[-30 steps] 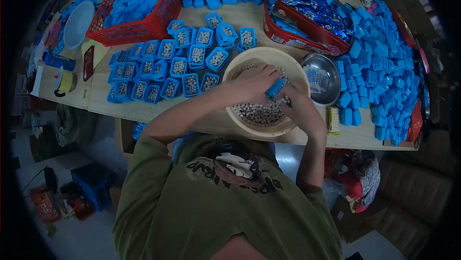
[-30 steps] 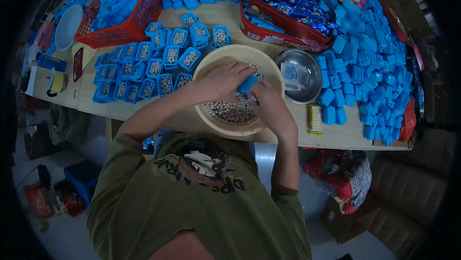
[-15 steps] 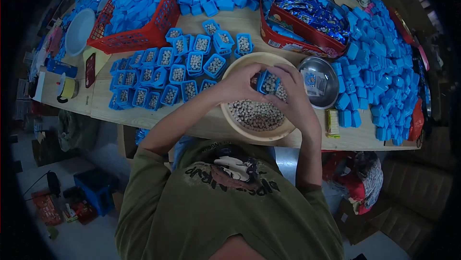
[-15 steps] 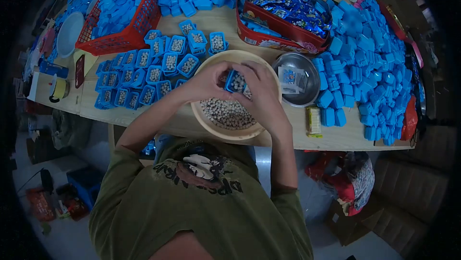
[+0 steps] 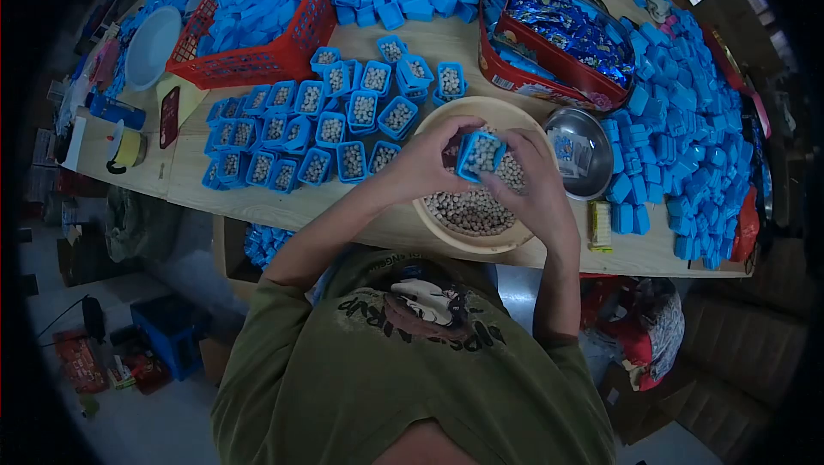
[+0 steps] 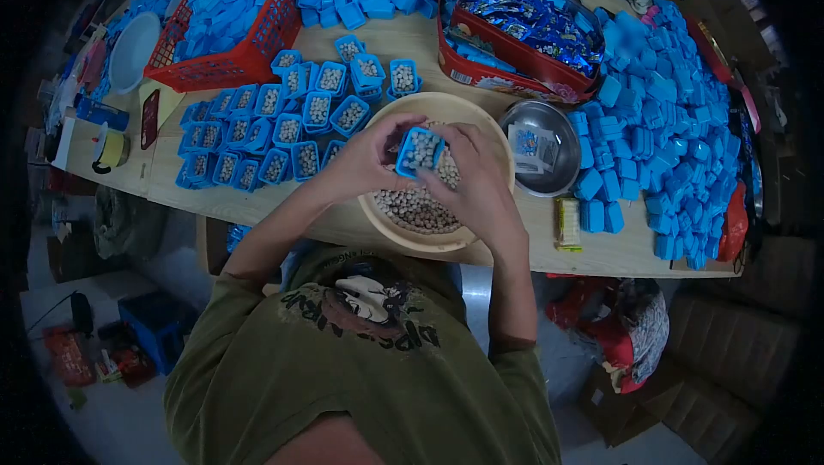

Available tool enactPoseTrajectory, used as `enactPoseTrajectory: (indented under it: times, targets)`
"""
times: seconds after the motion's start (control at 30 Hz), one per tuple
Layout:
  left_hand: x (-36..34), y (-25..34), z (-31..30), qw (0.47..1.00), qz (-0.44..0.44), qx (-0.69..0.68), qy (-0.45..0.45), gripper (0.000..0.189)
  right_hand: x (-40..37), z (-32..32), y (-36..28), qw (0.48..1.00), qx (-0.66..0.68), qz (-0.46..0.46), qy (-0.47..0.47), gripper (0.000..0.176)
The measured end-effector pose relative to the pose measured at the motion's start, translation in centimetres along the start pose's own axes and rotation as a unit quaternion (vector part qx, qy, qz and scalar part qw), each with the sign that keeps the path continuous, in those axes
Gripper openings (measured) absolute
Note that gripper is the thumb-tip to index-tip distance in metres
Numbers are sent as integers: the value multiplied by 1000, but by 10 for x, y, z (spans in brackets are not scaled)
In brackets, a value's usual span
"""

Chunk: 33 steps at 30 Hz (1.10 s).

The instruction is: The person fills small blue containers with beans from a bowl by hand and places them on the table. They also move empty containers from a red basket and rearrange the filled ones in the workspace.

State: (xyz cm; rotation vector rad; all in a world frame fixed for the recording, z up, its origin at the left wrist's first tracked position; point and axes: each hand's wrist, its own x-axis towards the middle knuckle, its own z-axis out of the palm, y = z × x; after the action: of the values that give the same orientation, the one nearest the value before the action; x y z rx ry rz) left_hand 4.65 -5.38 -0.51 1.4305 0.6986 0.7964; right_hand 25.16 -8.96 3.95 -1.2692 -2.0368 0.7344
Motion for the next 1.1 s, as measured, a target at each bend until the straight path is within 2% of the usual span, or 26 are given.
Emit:
enactPoseTrajectory:
  times: [0.03, 0.07, 0.13, 0.27, 0.33, 0.37, 0.47, 0.57, 0.67, 0.73, 0.83, 0.93, 1.1]
  targets:
    - [-1, 4, 1, 998, 0, 67, 15, 85, -1, -1, 4, 1000, 6, 1, 7, 59]
    - [-1, 7, 2, 998, 0, 65, 16, 85, 0, -2, 4, 1000, 5, 2, 6, 59]
    - [-4, 11, 2, 996, -66, 52, 28, 83, 3, -4, 3, 999, 23, 27, 15, 60]
    - [0, 1, 3, 998, -58, 30, 9, 81, 4, 7, -4, 998, 64, 15, -10, 62]
    - [-1, -2, 3, 994, -43, -96, -2, 76, 3, 11, -6, 993, 107, 40, -6, 66]
    - [-2, -2, 3, 994, -45, -96, -2, 76, 3, 12, -3, 993, 108, 42, -6, 66]
    - [-1, 0, 1, 996, -56, -67, -29, 80, 5, 10, 5, 994, 103, -2, -25, 68]
    - [-2, -1, 0, 998, -49, -1, -45, 82, 6, 6, 2, 992, 101, 49, -54, 70]
    - [-4, 2, 4, 999, -22, 42, -9, 84, 6, 0, -2, 994, 97, 57, -10, 65]
    - [-7, 6, 3, 989, -9, 147, 30, 84, 3, -3, -5, 992, -122, -32, 26, 62]
    - [-9, 7, -3, 978, 32, 202, 47, 84, 0, -4, -8, 997, -81, 1, 13, 60]
    - [-13, 9, -7, 975, 14, 213, 62, 85, -3, -8, -2, 997, -67, 38, 11, 63]
    - [-17, 11, -14, 981, 7, 179, 78, 86, -5, -7, 4, 996, -89, 31, 8, 63]
